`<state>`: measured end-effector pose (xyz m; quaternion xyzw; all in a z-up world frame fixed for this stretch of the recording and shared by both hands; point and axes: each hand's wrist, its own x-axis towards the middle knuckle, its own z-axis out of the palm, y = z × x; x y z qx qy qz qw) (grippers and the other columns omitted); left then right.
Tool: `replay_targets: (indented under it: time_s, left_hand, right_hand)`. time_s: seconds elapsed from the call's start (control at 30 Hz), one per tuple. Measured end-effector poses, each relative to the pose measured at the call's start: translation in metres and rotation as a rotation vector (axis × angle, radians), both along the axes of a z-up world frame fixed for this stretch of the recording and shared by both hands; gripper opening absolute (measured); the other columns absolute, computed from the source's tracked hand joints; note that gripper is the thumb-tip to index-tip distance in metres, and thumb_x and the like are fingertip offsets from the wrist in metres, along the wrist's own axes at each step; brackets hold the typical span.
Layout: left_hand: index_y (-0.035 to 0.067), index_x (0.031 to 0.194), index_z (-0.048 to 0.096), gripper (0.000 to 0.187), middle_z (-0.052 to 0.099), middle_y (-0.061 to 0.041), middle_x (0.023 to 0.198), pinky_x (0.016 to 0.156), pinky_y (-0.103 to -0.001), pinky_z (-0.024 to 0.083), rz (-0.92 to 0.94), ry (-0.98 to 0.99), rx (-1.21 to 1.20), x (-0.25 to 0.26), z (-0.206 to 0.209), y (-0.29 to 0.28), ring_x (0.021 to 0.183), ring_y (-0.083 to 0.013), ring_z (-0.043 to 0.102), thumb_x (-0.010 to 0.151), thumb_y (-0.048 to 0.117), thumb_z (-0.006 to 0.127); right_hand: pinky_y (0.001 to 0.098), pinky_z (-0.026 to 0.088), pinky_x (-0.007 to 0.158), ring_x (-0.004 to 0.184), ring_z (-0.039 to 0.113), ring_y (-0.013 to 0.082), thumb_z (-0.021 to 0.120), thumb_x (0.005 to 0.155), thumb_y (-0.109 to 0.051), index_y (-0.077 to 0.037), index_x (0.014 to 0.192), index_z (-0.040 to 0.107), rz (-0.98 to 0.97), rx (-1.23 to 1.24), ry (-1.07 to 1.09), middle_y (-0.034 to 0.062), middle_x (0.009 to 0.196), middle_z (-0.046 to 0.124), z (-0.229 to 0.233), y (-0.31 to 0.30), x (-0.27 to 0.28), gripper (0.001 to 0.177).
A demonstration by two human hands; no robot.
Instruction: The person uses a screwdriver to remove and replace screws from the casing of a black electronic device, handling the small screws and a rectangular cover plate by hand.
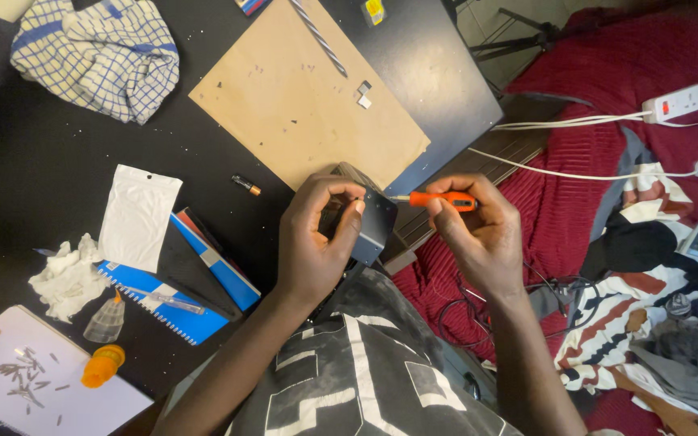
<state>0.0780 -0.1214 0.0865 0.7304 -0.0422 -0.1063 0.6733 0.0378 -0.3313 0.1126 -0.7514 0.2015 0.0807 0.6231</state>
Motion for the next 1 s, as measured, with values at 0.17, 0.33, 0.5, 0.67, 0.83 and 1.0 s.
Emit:
replay_targets:
  time_s: [0.17, 0.33, 0.5, 0.67, 0.83, 1.0]
  left_hand:
    - [0.003, 0.107, 0.063, 0.012, 0.066, -0.009, 0.107, 0.088, -0.032, 0.053, 0.044, -0.114, 0.095, -0.006, 0.0, -0.004, 0.098, -0.0222, 0.067, 0.096, 0.0, 0.067]
    - [0.004, 0.108, 0.063, 0.015, 0.065, -0.01, 0.107, 0.087, -0.033, 0.052, 0.082, -0.149, 0.1, -0.012, -0.004, -0.007, 0.098, -0.0241, 0.066, 0.094, -0.001, 0.068]
    - [0.003, 0.106, 0.062, 0.017, 0.065, -0.01, 0.104, 0.085, -0.032, 0.053, 0.096, -0.114, 0.082, -0.011, -0.007, -0.006, 0.095, -0.0235, 0.066, 0.092, -0.002, 0.068]
    - [0.003, 0.106, 0.061, 0.016, 0.065, -0.01, 0.104, 0.086, -0.033, 0.053, 0.098, -0.113, 0.072, -0.01, -0.006, -0.006, 0.096, -0.0231, 0.067, 0.093, -0.002, 0.069]
    - [0.003, 0.106, 0.061, 0.016, 0.065, -0.01, 0.104, 0.085, -0.033, 0.053, 0.098, -0.125, 0.094, -0.009, -0.007, -0.006, 0.096, -0.0238, 0.067, 0.093, -0.002, 0.068]
    - [0.004, 0.105, 0.061, 0.015, 0.065, -0.01, 0.103, 0.082, -0.031, 0.054, 0.109, -0.092, 0.099, -0.01, -0.007, -0.008, 0.092, -0.0226, 0.068, 0.094, -0.002, 0.068]
  right_hand:
    - [0.017, 0.04, 0.06, 0.071, 0.05, 0.0019, 0.063, 0.102, -0.01, 0.002, 0.111, 0.063, 0.067, 0.01, 0.049, 0.0005, 0.089, 0.065, 0.0, -0.006, 0.01, 0.015]
    - [0.0196, 0.043, 0.06, 0.071, 0.053, 0.002, 0.065, 0.099, -0.015, -0.001, 0.104, 0.065, 0.231, -0.167, 0.05, -0.0013, 0.083, 0.065, -0.001, -0.008, 0.016, 0.015]
    - [0.0208, 0.041, 0.057, 0.068, 0.051, 0.0025, 0.066, 0.099, -0.017, -0.002, 0.104, 0.065, 0.265, -0.207, 0.073, -0.0011, 0.08, 0.062, -0.002, -0.007, 0.02, 0.016]
    - [0.0209, 0.042, 0.053, 0.062, 0.051, 0.0024, 0.066, 0.099, -0.019, -0.003, 0.102, 0.065, 0.279, -0.248, 0.114, -0.0011, 0.073, 0.06, 0.005, -0.005, 0.029, 0.017]
    - [0.0227, 0.047, 0.054, 0.064, 0.057, 0.004, 0.065, 0.097, -0.018, -0.002, 0.101, 0.065, 0.363, -0.304, 0.096, 0.0006, 0.078, 0.066, 0.016, -0.002, 0.037, 0.016]
    - [0.0255, 0.049, 0.052, 0.059, 0.063, 0.0075, 0.066, 0.095, -0.019, -0.003, 0.101, 0.066, 0.468, -0.379, 0.086, 0.0029, 0.077, 0.071, 0.026, -0.001, 0.043, 0.016]
